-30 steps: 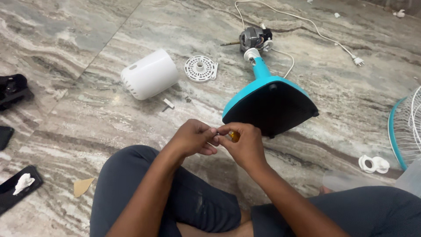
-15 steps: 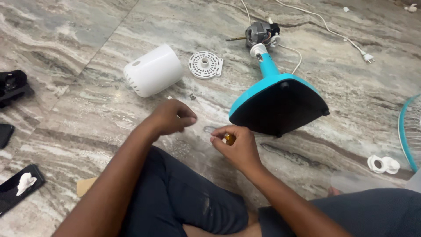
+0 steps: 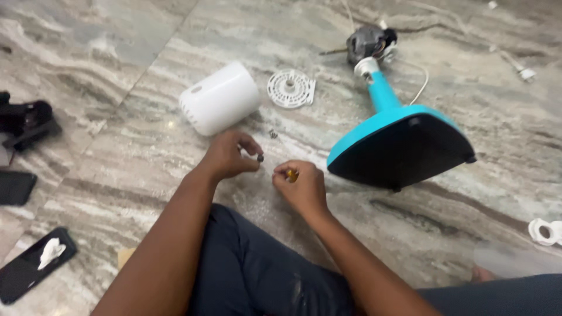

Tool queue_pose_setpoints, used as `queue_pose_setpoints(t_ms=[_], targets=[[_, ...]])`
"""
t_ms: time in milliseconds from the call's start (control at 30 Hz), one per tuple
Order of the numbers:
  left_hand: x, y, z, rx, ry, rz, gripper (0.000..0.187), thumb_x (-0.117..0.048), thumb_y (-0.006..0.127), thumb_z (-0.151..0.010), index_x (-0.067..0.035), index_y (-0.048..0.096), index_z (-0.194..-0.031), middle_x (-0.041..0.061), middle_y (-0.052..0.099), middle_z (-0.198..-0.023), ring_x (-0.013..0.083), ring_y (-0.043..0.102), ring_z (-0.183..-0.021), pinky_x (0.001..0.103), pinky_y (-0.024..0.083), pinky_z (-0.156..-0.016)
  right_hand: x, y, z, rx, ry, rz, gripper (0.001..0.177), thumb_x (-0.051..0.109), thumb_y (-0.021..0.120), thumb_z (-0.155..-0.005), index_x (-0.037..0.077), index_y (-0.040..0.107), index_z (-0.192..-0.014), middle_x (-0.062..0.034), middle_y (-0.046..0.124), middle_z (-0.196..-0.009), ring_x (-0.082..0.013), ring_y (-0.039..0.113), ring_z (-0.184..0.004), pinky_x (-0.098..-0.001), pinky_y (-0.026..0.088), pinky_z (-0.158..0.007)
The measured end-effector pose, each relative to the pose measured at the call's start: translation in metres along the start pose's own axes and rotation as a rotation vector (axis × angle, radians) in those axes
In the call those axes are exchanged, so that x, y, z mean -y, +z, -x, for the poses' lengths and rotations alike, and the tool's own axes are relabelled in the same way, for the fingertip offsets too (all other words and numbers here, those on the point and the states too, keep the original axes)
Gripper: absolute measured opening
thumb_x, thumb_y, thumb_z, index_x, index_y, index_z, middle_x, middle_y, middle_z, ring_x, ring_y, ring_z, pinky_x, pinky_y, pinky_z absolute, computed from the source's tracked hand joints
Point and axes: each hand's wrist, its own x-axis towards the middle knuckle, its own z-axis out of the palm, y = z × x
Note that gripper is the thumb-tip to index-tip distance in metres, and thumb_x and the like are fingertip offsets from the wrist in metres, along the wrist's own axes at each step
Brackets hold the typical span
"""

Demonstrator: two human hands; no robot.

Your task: The person sits on the floor and uses a screwdriver to attach rubber feet to the base of a disassembled electric fan. They pick up screws and feet, align them, and tighten them into place on the fan base.

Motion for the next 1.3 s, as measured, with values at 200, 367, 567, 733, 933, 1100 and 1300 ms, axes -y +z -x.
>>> queue_pose_setpoints(t_ms=[200,367,567,733,933,1100,1300], targets=[[0.01,0.008,-0.003,0.088,-0.096,-0.091,0.026,-0.012,0.086,-0.066,-0.017,0.081,-0.091,0.002,0.077,-0.083,0.016,0.072,-0.078,0.032,0.057,-0.073,-0.015,0.001,-0.004,-0.058,-0.066,0.116,0.017,0.018,0.077,-0.074,0.009,0.081,-0.088,-0.0118,0.079,-0.088,-0.0249,0.077,-0.08,-0.0328,0.059,-0.075],[0.006,0.009,-0.005,0.143,-0.106,-0.217,0.016,-0.012,0.082,-0.071,-0.016,0.081,-0.087,0.005,0.078,-0.084,0.0198,0.074,-0.078,0.035,0.059,-0.075,-0.013,0.001,-0.007,0.0,0.083,0.137,0.02,0.021,0.076,-0.074,0.011,0.081,-0.091,-0.0138,0.078,-0.085,-0.0263,0.077,-0.078,-0.0344,0.059,-0.074],[-0.018,0.002,0.002,0.123,-0.238,-0.369,0.019,-0.014,0.088,-0.066,-0.02,0.085,-0.084,0.005,0.078,-0.086,0.0239,0.074,-0.084,0.038,0.058,-0.079,-0.014,0.004,-0.008,-0.051,-0.006,0.176,0.019,0.019,0.076,-0.076,0.01,0.081,-0.091,-0.0162,0.077,-0.087,-0.0296,0.076,-0.079,-0.0367,0.059,-0.076],[-0.027,-0.003,0.005,0.112,-0.246,-0.396,0.031,-0.017,0.093,-0.06,-0.02,0.082,-0.089,0.003,0.078,-0.089,0.0238,0.073,-0.086,0.039,0.057,-0.078,-0.016,0.004,-0.006,-0.047,-0.07,0.178,0.018,0.018,0.077,-0.077,0.008,0.08,-0.092,-0.0165,0.077,-0.088,-0.0304,0.076,-0.08,-0.0371,0.059,-0.076],[-0.027,-0.002,0.003,0.109,-0.277,-0.353,0.026,-0.018,0.093,-0.062,-0.019,0.082,-0.086,0.003,0.079,-0.088,0.0222,0.075,-0.084,0.038,0.059,-0.078,-0.012,0.007,-0.01,-0.053,-0.011,0.169,0.017,0.019,0.077,-0.078,0.009,0.081,-0.091,-0.0169,0.076,-0.088,-0.0308,0.076,-0.079,-0.0372,0.059,-0.076],[-0.03,0.002,0.0,0.09,-0.29,-0.391,0.014,-0.021,0.09,-0.067,-0.022,0.083,-0.08,0.003,0.078,-0.088,0.0231,0.075,-0.084,0.038,0.058,-0.079,-0.009,0.007,-0.027,-0.096,-0.116,0.221,0.015,0.019,0.079,-0.079,0.008,0.081,-0.089,-0.0179,0.076,-0.09,-0.0331,0.074,-0.083,-0.0397,0.058,-0.077],[-0.029,0.002,0.001,0.076,-0.28,-0.382,0.016,-0.02,0.089,-0.066,-0.021,0.082,-0.08,0.001,0.079,-0.087,0.0214,0.075,-0.083,0.037,0.059,-0.079,-0.004,0.005,-0.027,0.06,0.022,0.23,0.018,0.019,0.079,-0.077,0.01,0.081,-0.092,-0.0154,0.077,-0.089,-0.0299,0.075,-0.081,-0.0384,0.059,-0.076]])
